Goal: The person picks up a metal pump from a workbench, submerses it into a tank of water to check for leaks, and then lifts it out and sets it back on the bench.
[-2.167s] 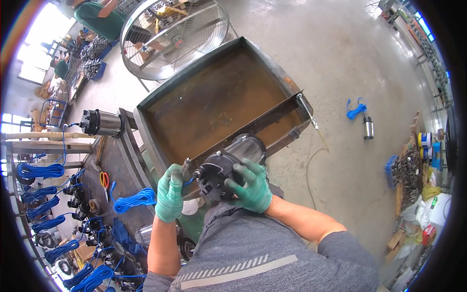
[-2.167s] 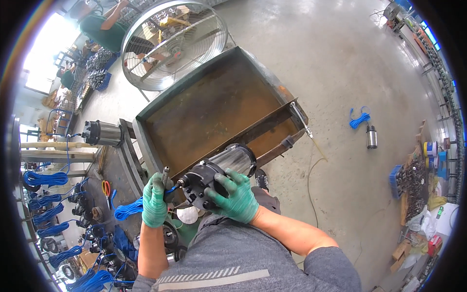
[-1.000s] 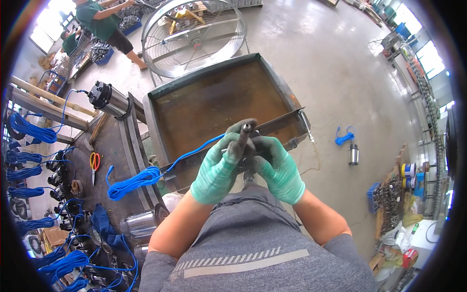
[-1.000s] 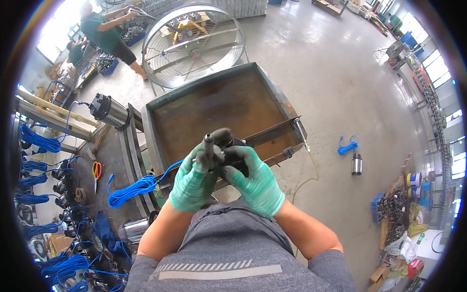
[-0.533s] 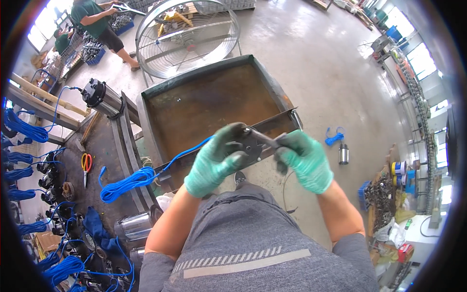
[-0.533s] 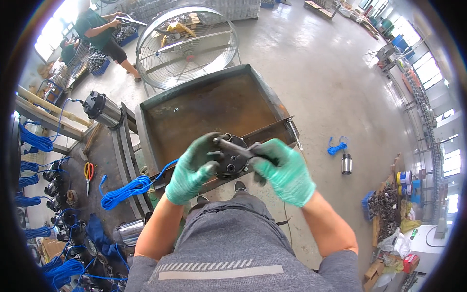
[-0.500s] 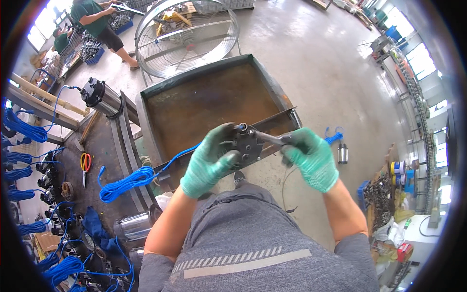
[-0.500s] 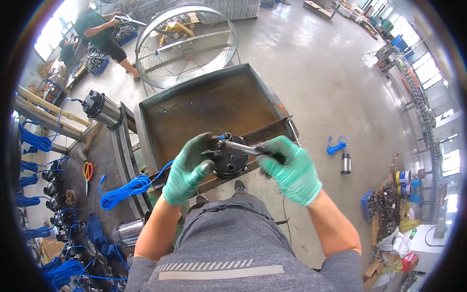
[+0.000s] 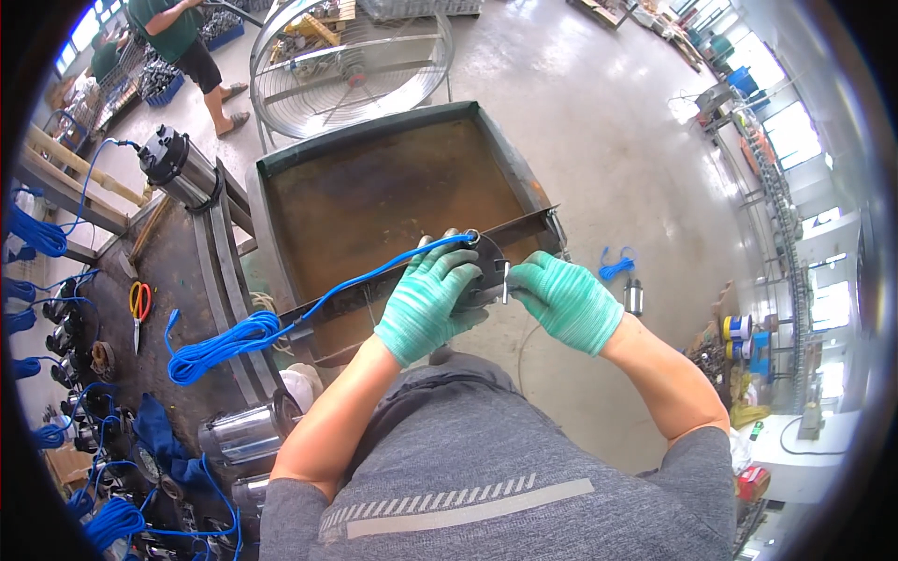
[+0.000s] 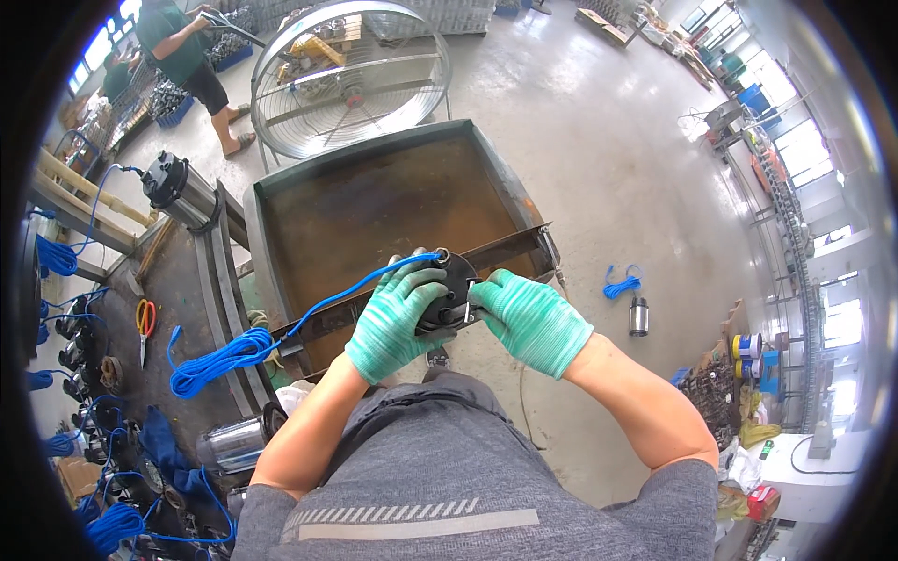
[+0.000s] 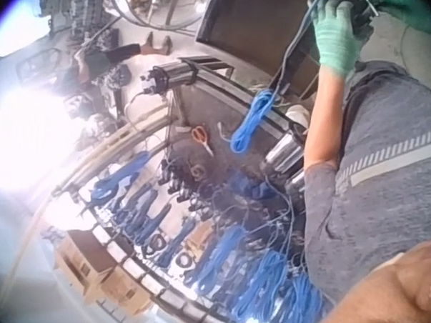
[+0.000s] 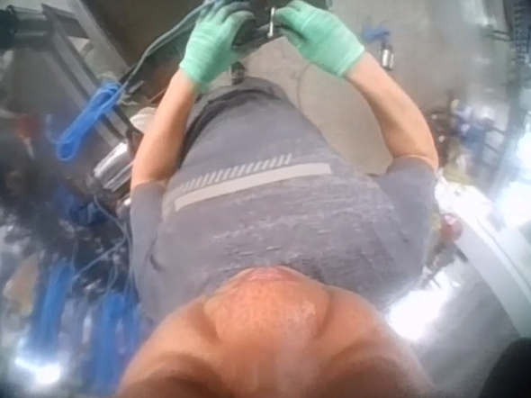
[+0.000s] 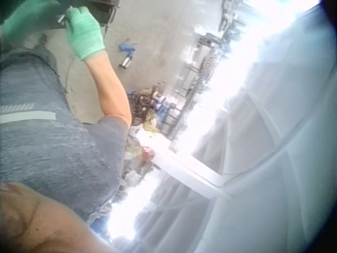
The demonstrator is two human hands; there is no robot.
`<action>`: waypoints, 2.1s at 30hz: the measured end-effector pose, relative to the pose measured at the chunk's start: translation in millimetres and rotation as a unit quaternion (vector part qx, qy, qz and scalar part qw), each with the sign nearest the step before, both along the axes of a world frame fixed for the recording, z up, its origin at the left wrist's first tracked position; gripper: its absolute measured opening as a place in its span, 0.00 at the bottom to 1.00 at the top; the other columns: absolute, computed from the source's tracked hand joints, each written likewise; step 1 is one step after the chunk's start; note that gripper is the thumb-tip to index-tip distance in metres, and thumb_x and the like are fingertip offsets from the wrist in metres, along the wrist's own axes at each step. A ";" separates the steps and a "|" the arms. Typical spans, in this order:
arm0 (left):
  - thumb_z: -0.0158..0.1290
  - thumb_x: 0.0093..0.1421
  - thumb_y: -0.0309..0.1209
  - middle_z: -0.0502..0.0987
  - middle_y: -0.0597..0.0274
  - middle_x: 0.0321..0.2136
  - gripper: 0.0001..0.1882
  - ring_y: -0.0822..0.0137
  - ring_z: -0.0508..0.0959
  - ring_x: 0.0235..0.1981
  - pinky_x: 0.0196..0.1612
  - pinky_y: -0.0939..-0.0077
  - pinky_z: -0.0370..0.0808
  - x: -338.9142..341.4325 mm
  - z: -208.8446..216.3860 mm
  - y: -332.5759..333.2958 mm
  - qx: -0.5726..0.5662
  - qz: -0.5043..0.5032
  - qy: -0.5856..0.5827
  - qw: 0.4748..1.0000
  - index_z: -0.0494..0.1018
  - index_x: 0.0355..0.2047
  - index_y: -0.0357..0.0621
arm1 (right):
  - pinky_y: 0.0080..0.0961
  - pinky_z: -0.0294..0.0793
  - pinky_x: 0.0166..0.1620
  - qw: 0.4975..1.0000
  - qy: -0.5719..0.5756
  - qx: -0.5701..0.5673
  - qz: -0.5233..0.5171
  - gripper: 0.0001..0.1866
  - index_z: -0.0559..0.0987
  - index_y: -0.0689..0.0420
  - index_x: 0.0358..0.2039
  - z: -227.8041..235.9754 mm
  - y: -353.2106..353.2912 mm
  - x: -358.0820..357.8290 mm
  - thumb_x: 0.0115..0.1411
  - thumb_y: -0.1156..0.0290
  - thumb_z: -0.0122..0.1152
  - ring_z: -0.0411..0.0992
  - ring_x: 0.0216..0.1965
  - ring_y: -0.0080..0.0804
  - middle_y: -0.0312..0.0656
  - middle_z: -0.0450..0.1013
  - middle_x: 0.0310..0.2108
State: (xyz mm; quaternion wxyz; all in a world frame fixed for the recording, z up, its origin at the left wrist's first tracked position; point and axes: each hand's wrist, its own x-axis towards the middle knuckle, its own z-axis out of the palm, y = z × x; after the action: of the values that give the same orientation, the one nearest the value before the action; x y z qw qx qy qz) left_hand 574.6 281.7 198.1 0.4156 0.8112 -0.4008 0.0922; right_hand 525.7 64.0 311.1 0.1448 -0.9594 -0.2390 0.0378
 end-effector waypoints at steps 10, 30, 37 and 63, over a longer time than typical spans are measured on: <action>0.72 0.44 0.37 0.79 0.60 0.47 0.22 0.48 0.72 0.60 0.63 0.49 0.67 8.4 -28.3 -13.0 -0.091 -0.005 0.033 0.995 0.77 0.38 0.47 | 0.37 0.79 0.39 0.976 0.022 -0.178 0.126 0.13 0.75 0.60 0.43 21.7 35.5 16.1 0.56 0.77 0.57 0.77 0.38 0.45 0.46 0.73 0.35; 0.72 0.41 0.36 0.80 0.67 0.33 0.15 0.51 0.76 0.54 0.59 0.47 0.67 0.4 -41.4 -24.6 -0.215 0.018 0.003 0.976 0.80 0.29 0.53 | 0.41 0.79 0.29 0.927 0.134 -0.345 -0.050 0.24 0.77 0.57 0.32 28.9 62.7 25.8 0.69 0.47 0.51 0.80 0.26 0.45 0.47 0.78 0.24; 0.71 0.44 0.36 0.79 0.67 0.35 0.13 0.52 0.76 0.53 0.59 0.49 0.67 -0.5 -46.5 -26.0 -0.205 0.015 0.001 0.979 0.81 0.31 0.54 | 0.43 0.79 0.33 0.954 0.069 -0.289 0.040 0.19 0.76 0.57 0.35 27.6 51.8 25.6 0.71 0.53 0.49 0.79 0.26 0.48 0.47 0.77 0.21; 0.72 0.43 0.38 0.80 0.68 0.39 0.16 0.53 0.76 0.53 0.56 0.58 0.73 4.9 -49.5 -17.7 -0.185 0.008 -0.020 0.982 0.81 0.34 0.54 | 0.45 0.79 0.31 0.958 0.107 -0.257 -0.072 0.14 0.74 0.56 0.46 4.0 66.9 29.9 0.64 0.62 0.59 0.80 0.28 0.48 0.49 0.79 0.26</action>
State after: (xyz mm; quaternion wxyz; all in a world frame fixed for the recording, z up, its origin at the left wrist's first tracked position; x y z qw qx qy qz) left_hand 579.5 263.9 148.6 0.5495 0.7213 -0.3790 0.1846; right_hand 555.6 130.8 315.1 -0.0793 -0.9693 -0.1347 0.1900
